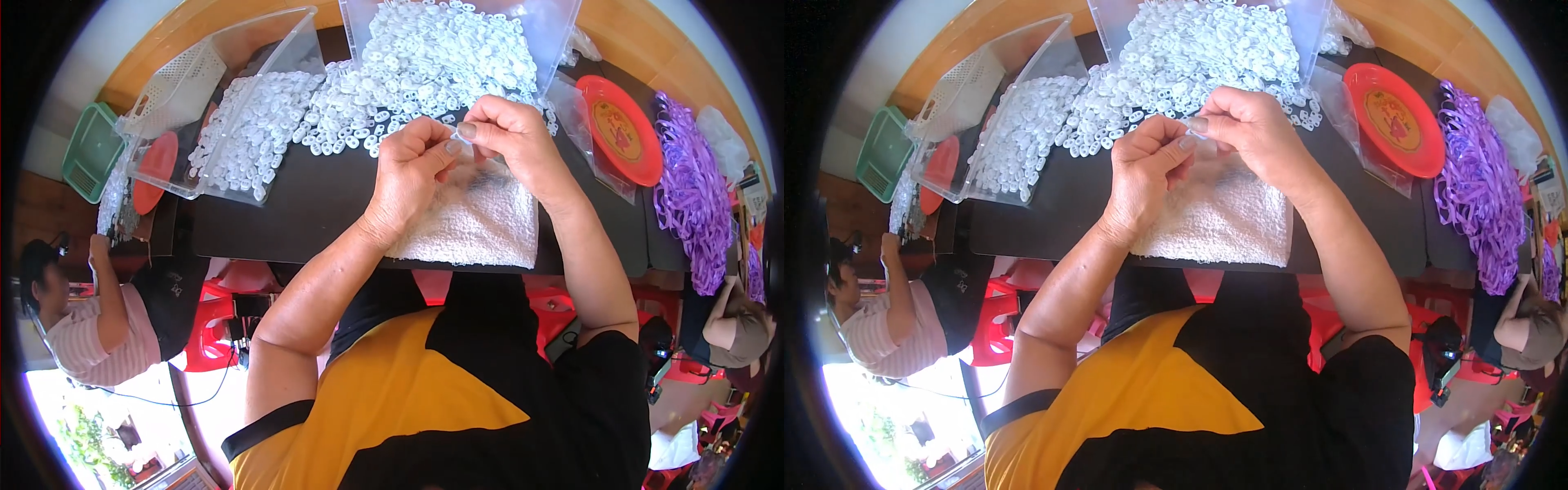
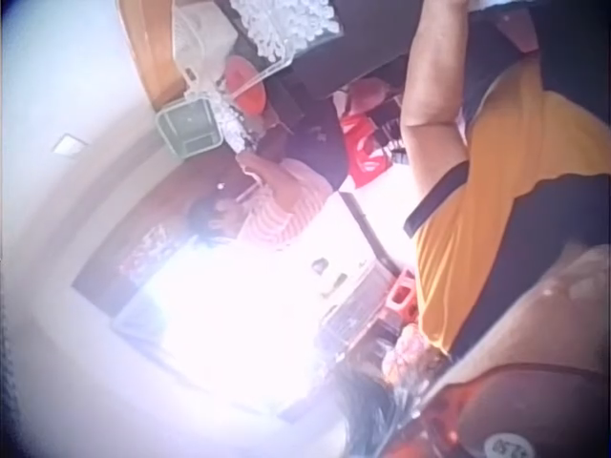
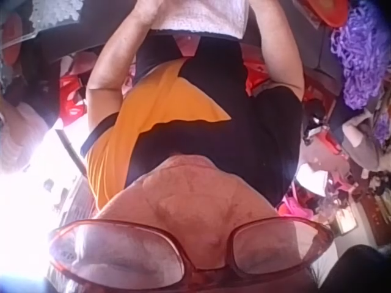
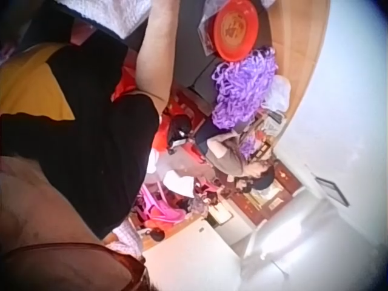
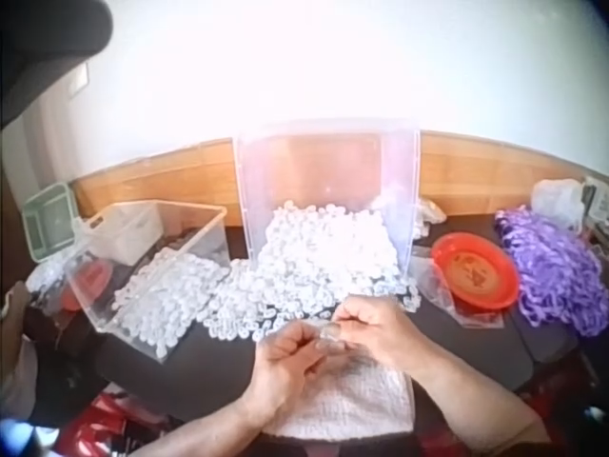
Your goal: Sorting and inspecting small white plastic components on a table in a workshop.
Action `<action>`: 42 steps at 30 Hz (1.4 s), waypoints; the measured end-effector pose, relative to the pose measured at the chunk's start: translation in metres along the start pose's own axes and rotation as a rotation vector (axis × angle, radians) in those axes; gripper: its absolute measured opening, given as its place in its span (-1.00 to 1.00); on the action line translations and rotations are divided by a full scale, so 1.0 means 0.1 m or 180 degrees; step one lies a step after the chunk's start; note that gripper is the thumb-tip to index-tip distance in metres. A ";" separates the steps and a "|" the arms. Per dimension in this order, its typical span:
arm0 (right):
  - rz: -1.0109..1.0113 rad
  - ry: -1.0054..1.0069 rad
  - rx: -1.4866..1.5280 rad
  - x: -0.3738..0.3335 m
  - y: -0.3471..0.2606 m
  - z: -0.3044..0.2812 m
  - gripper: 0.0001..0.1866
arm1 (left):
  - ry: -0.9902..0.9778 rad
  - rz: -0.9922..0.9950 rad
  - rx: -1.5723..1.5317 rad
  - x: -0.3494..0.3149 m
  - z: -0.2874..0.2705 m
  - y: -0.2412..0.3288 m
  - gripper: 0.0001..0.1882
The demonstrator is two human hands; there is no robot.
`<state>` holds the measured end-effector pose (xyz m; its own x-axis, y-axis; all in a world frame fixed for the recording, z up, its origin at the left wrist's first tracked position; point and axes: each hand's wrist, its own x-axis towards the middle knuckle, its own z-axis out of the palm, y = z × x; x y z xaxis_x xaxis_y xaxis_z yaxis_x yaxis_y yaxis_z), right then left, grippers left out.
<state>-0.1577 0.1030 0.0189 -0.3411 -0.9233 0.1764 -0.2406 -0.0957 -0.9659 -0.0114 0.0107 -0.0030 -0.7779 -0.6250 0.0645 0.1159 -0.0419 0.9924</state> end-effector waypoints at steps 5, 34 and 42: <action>0.0048 0.0116 0.0046 0.00 0.04 0.09 -0.81 | 0.0099 -0.0140 -0.0447 0.01 0.00 -0.03 -0.90; 0.0385 -0.0012 0.0193 0.00 -0.06 0.00 -0.75 | -0.0002 -0.0350 -0.0313 0.01 -0.05 0.09 -0.85; 0.0265 -0.0068 0.0124 0.02 -0.01 -0.03 -0.81 | 0.0066 -0.0330 -0.0371 0.02 -0.03 0.10 -0.85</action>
<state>-0.1608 0.1026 0.0212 -0.3389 -0.9364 0.0915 -0.1764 -0.0323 -0.9838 -0.0103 0.0070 0.0066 -0.7768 -0.6285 -0.0409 0.1074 -0.1963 0.9746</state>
